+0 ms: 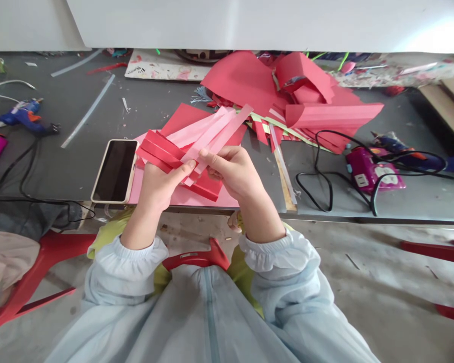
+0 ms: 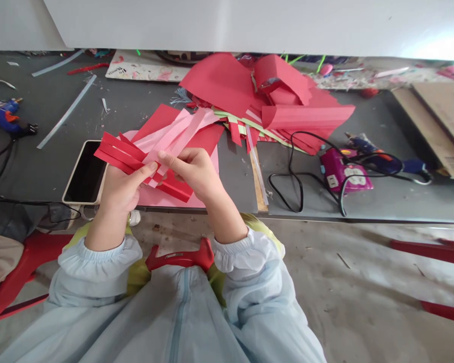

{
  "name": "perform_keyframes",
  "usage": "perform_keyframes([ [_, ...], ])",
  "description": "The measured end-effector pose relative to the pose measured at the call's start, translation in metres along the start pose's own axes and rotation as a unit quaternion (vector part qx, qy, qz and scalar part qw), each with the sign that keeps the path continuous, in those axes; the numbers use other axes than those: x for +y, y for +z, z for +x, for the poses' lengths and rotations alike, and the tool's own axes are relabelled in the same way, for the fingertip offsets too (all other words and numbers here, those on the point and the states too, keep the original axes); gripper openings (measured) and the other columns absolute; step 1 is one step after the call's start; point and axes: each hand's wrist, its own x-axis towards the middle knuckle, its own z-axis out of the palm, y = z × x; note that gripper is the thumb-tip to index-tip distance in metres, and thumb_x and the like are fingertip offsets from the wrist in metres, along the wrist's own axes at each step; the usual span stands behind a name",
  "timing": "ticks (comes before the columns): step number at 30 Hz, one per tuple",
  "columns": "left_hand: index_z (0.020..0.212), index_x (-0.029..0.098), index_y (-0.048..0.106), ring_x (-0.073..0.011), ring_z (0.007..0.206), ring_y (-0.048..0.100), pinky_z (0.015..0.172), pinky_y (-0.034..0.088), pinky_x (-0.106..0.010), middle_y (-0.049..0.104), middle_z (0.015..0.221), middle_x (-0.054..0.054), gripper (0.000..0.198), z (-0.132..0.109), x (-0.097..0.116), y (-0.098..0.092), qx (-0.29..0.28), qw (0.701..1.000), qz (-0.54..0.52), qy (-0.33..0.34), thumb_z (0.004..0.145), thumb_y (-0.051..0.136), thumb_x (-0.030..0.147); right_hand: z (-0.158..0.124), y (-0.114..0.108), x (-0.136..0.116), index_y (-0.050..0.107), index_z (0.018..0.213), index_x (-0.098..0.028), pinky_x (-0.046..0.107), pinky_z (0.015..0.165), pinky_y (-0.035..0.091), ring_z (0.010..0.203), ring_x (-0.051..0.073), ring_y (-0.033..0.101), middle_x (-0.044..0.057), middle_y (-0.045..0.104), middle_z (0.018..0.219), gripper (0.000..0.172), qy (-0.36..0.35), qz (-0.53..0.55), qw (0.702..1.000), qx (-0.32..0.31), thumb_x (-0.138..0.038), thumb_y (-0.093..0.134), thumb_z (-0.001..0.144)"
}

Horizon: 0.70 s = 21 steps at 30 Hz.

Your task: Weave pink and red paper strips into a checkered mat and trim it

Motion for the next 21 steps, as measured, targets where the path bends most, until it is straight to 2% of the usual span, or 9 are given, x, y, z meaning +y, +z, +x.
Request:
perform_keyframes([
  [9, 0.07, 0.02, 0.067, -0.0123, 0.065, 0.064, 0.064, 0.056, -0.026, 0.068, 0.069, 0.003, 0.026, -0.0037, -0.0027, -0.0006, -0.017, 1.0, 0.011, -0.003, 0.063, 0.089, 0.032, 0.0017, 0.0024, 0.0012, 0.038, 0.054, -0.021, 0.025, 0.046, 0.025, 0.05, 0.005, 0.027, -0.008, 0.029, 0.053, 0.06, 0.007, 0.048, 0.997, 0.063, -0.056, 0.086, 0.062],
  [14, 0.067, 0.02, 0.067, -0.0122, 0.063, 0.063, 0.062, 0.056, -0.026, 0.066, 0.067, 0.003, 0.026, -0.0028, -0.0078, -0.0026, -0.021, 0.999, 0.024, -0.002, 0.063, 0.089, 0.034, 0.0024, 0.0046, 0.0014, 0.047, 0.064, -0.021, 0.025, 0.047, 0.034, 0.055, 0.008, 0.04, -0.003, 0.044, 0.062, 0.044, 0.0, 0.051, 0.993, 0.108, -0.047, 0.083, 0.068],
  [16, 0.064, 0.02, 0.066, -0.0113, 0.06, 0.062, 0.06, 0.056, -0.025, 0.063, 0.064, 0.004, 0.027, -0.0019, -0.0098, -0.0034, -0.02, 0.999, 0.025, 0.001, 0.063, 0.09, 0.034, 0.0033, 0.0042, 0.0023, 0.048, 0.066, -0.021, 0.025, 0.047, 0.035, 0.056, 0.008, 0.041, -0.003, 0.045, 0.062, 0.043, -0.001, 0.057, 0.991, 0.123, -0.045, 0.084, 0.067],
  [21, 0.064, 0.019, 0.067, -0.0104, 0.058, 0.063, 0.058, 0.056, -0.023, 0.064, 0.061, 0.004, 0.028, -0.0007, -0.0067, -0.0019, -0.023, 1.0, 0.017, 0.008, 0.062, 0.09, 0.034, 0.0023, 0.0028, 0.0013, 0.046, 0.063, -0.022, 0.024, 0.044, 0.031, 0.051, 0.006, 0.035, -0.005, 0.04, 0.058, 0.043, 0.007, 0.049, 0.993, 0.104, -0.044, 0.082, 0.068],
])
